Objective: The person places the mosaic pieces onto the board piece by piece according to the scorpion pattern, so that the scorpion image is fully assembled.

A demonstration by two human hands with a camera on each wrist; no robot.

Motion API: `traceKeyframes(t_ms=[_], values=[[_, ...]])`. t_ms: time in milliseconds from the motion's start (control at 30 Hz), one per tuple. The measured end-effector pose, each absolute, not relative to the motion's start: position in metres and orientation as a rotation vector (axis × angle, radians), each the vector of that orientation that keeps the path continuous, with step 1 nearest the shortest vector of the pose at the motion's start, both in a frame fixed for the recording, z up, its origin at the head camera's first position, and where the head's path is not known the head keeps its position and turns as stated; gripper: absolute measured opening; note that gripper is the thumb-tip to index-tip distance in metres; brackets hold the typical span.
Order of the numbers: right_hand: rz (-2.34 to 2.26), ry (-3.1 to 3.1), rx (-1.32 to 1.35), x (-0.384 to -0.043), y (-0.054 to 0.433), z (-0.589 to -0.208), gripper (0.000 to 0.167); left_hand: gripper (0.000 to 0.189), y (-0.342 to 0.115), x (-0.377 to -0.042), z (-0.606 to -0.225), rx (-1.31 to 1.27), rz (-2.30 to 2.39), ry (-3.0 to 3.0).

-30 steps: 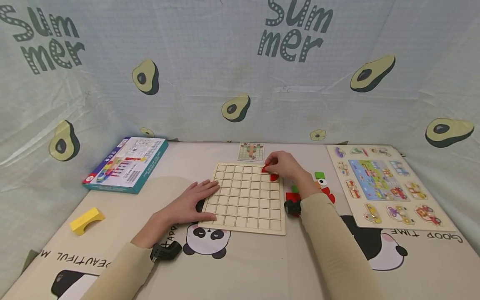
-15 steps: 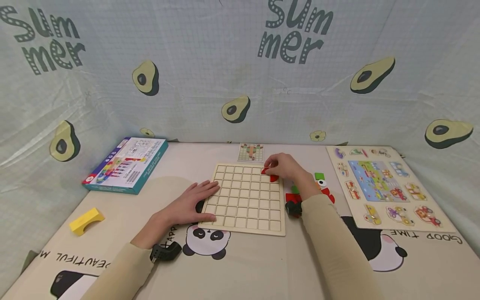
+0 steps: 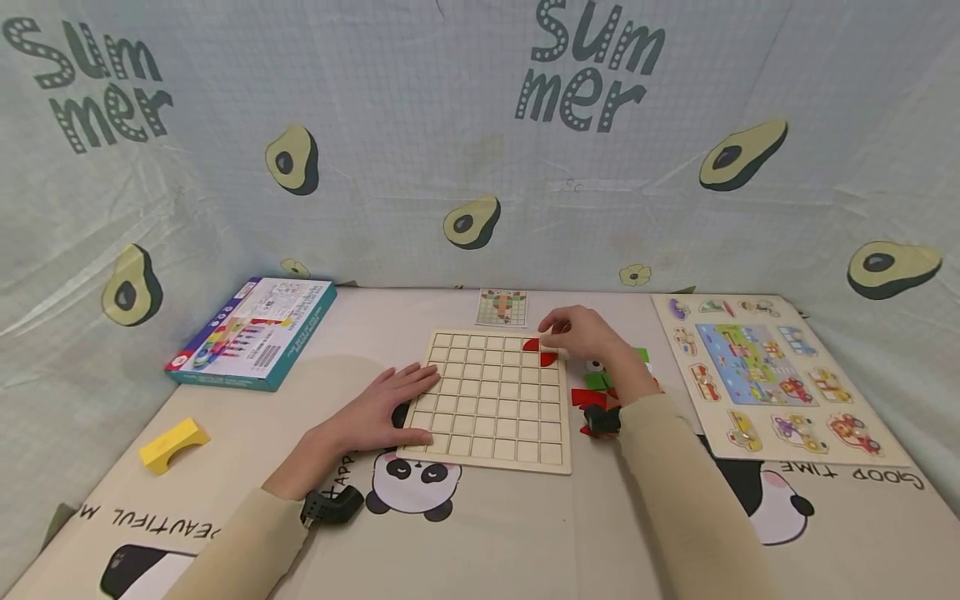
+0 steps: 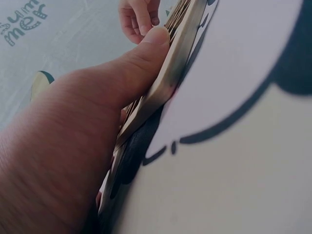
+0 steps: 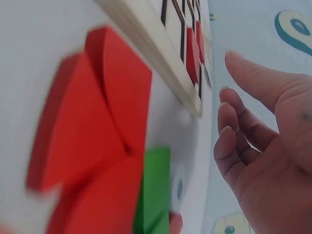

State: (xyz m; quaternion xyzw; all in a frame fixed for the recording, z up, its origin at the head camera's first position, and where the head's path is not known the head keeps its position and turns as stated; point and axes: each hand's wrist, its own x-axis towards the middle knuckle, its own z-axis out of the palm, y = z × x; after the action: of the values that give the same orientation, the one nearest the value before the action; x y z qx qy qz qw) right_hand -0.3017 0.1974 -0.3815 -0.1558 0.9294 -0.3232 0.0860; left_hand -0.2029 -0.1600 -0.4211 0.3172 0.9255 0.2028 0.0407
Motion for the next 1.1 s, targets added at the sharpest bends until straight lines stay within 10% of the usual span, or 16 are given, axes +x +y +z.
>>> traceKeyframes(t_ms=[1100], values=[[-0.832, 2.754, -0.281, -0.282, 0.314, -0.384, 0.033, 0.091, -0.161, -0.203, -0.421, 0.975, 0.614, 2.829]])
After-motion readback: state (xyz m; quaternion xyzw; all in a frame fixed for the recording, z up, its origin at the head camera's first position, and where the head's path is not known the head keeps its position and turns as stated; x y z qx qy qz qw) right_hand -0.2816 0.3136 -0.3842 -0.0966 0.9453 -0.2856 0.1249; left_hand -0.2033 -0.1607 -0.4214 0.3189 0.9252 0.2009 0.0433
